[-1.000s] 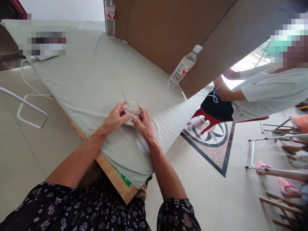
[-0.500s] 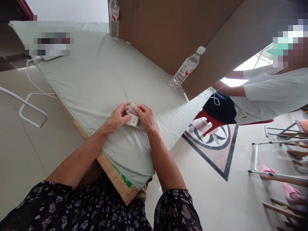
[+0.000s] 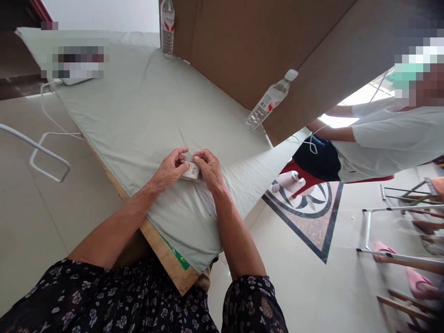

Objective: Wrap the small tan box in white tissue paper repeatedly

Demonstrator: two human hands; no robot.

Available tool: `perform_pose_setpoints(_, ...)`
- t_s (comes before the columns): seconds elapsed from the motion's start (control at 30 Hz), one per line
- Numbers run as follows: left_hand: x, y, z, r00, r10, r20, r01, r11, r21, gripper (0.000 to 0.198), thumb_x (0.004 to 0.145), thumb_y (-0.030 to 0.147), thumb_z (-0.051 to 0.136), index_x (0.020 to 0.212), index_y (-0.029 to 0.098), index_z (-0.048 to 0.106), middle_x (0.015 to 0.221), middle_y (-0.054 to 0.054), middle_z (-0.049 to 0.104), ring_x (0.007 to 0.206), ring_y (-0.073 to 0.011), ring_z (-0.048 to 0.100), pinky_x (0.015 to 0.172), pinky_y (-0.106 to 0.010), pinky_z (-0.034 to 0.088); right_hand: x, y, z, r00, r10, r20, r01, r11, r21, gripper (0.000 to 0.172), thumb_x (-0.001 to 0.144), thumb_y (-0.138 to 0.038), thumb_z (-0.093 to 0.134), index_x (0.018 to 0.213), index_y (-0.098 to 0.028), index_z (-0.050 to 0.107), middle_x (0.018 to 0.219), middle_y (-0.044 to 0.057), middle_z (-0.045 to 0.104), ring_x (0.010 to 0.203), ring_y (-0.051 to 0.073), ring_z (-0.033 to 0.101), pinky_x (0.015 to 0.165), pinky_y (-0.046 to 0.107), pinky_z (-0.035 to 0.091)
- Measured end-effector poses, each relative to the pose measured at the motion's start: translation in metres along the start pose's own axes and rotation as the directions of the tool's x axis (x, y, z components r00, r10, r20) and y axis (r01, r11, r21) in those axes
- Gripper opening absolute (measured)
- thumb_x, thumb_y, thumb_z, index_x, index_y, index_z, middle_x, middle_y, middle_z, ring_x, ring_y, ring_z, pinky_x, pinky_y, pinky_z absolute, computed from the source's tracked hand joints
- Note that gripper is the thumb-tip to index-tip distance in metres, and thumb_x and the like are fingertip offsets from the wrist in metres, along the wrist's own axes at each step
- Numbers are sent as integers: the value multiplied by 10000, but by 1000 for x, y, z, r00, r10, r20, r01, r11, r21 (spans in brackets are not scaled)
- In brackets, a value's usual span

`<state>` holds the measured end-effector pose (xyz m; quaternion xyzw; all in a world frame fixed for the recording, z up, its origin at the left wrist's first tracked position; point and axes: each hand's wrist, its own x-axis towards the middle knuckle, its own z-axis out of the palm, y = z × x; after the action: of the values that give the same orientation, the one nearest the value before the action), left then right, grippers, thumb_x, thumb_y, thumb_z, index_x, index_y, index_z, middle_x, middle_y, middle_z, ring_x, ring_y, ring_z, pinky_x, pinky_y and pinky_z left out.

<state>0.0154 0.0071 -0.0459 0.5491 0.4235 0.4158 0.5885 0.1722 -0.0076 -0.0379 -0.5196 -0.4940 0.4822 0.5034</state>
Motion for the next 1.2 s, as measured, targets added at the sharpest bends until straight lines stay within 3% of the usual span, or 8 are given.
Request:
perform_pose_setpoints(0.17,-1,0,-2,998,44,-39,-39,993,108,623,709,329,695,1300,158,596,977,-12,616,797,-128,587,750,-272,475,-4,-6,-2,999,-31,23,33,995,-94,170,810,-412,612,837,-243,613,741,-36,572,691,136,523,685,280,456)
perform_pose_setpoints(0.37,1,-1,-4,997,62,-45,-58,995,79,545,747,324,682,1261,155,615,938,-9,643,789,-129,595,748,-271,480,-8,-7,-2,989,-146,36,151,948,-282,88,860,-302,559,862,-252,632,808,-27,644,779,153,582,775,301,470)
perform_pose_setpoints(0.53,2,-2,-5,998,43,-45,-42,999,24,540,742,317,703,1247,149,613,937,-17,658,800,-136,615,750,-279,489,-12,-2,-11,962,-217,166,266,877,-400,128,909,-293,554,926,-257,675,951,4,720,853,172,641,816,323,518)
perform_pose_setpoints(0.63,2,-3,-6,998,11,-61,-11,1000,7,535,727,313,703,1232,158,619,912,-4,641,791,-135,612,741,-277,488,-19,3,-19,918,-316,241,395,789,-470,167,962,-324,562,1011,-258,707,1178,59,741,1103,213,675,938,369,556)
perform_pose_setpoints(0.73,3,-4,-6,997,-5,-72,6,1000,13,505,718,320,704,1195,164,640,902,1,639,785,-137,606,742,-280,489,-31,9,-23,865,-422,270,490,599,-633,204,985,-358,622,1145,-280,722,1495,95,606,1401,270,546,1127,476,493)
perform_pose_setpoints(0.8,3,-5,-6,996,1,-87,2,1000,29,481,717,330,700,1165,161,660,904,-2,640,794,-141,602,753,-286,489,-39,14,-23,841,-457,289,500,454,-738,250,989,-325,642,1231,-305,705,1593,93,518,1474,296,480,1160,520,463)
perform_pose_setpoints(0.87,4,-7,-5,994,10,-108,-5,999,43,459,720,334,691,1142,154,676,902,-5,641,807,-145,600,763,-289,489,-44,20,-19,834,-472,286,478,356,-803,286,1006,-277,619,1281,-324,684,1588,95,524,1463,305,494,1134,525,477)
perform_pose_setpoints(1.2,4,-7,-2,989,79,-124,-71,995,66,458,722,295,680,1155,148,664,873,5,601,801,-132,570,759,-278,468,-47,34,-7,789,-568,233,452,281,-846,278,1033,-213,554,1241,-336,692,1465,81,635,1405,278,551,1072,456,486)
